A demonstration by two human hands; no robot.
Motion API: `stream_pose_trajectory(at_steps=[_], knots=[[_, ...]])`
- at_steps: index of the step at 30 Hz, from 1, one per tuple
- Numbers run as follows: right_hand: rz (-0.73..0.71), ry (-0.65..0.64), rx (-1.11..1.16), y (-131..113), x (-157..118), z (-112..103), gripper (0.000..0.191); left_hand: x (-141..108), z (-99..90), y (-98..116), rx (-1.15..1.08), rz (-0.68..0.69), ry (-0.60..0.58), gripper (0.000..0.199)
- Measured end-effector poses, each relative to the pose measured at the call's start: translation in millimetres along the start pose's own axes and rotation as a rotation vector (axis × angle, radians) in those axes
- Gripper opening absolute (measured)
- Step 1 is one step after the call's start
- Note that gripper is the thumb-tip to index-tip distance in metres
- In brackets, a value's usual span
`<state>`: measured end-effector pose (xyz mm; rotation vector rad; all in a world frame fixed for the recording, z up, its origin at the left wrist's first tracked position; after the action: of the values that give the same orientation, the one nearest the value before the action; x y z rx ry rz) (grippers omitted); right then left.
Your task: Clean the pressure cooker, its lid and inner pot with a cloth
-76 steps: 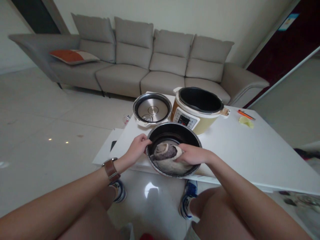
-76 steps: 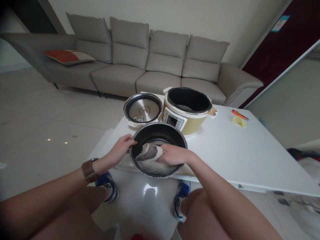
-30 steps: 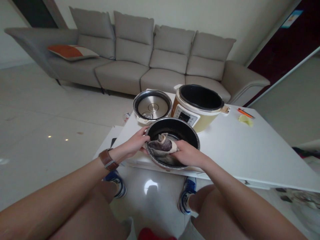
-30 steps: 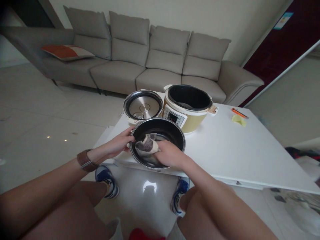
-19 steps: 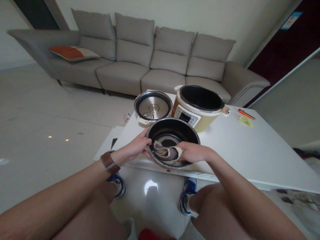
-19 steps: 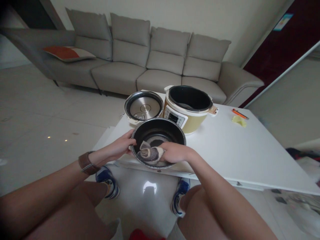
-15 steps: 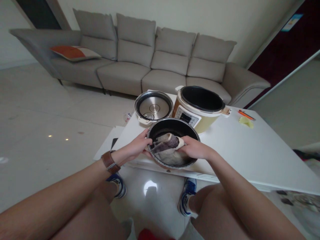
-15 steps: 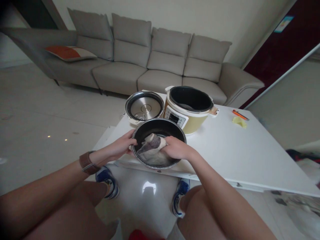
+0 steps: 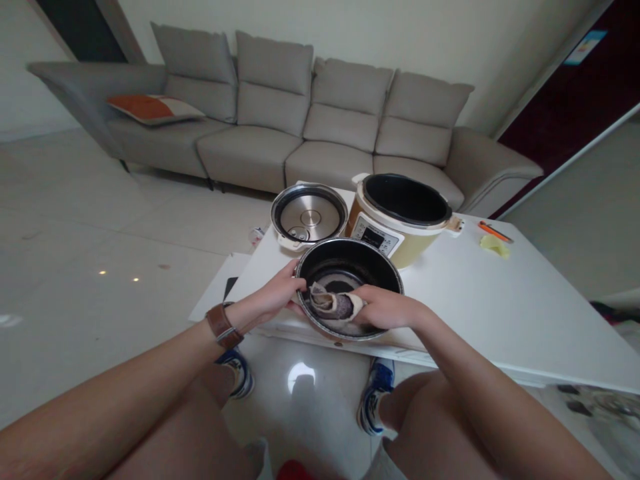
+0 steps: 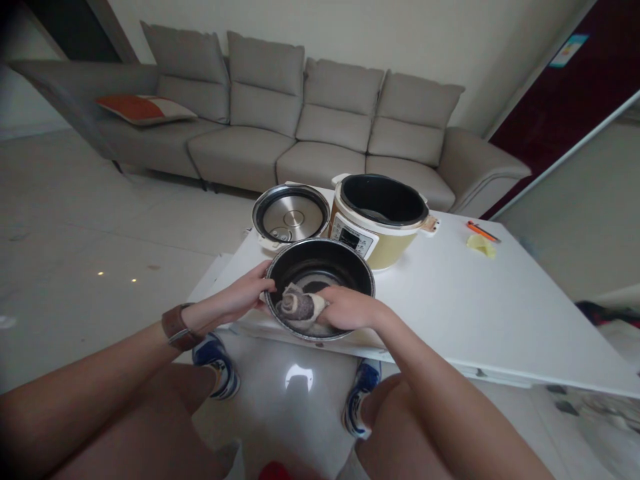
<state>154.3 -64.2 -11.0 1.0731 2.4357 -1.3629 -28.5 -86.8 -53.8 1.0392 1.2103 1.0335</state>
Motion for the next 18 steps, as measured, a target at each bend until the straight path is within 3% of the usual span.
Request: stream_pose_trajectory(at_steps=[3, 6, 12, 15, 18], knots=[[0.002, 0.176, 0.056, 5.6, 0.3, -11.0, 0.021, -1.0, -0.6, 2.0, 0.004, -0.008, 0.016, 0.067], [-0.033, 0.275, 0.092, 1.2, 3.1, -4.1, 0.025, -2.4, 0.7, 5.2, 0.005, -0.016, 0.035, 0.067], [-0.083, 0.125, -0.005, -16.9, 3.3, 18.4, 0.02, -1.3, 2.3, 4.1, 0.006, -0.014, 0.023, 0.066], [-0.028, 0.045, -0.067, -12.9, -0.7, 10.9, 0.013, -1.0, 1.1, 3.4, 0.01, 0.001, 0.015, 0.066], [-0.02, 0.085, -0.064, -7.0, -3.5, -2.9, 0.016, -1.7, 0.2, 4.1, 0.016, 0.012, 0.008, 0.064]])
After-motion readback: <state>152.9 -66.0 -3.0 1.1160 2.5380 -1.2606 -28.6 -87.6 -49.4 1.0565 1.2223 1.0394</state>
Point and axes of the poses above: each hand's wrist, its own x-axis towards the middle knuckle, its own z-axis out of the palm, y = z × x, the point moved 6 cm from there along x, towards the middle knuckle, and after that the axes turned 8 degrees about z, right-handed, at the moved point
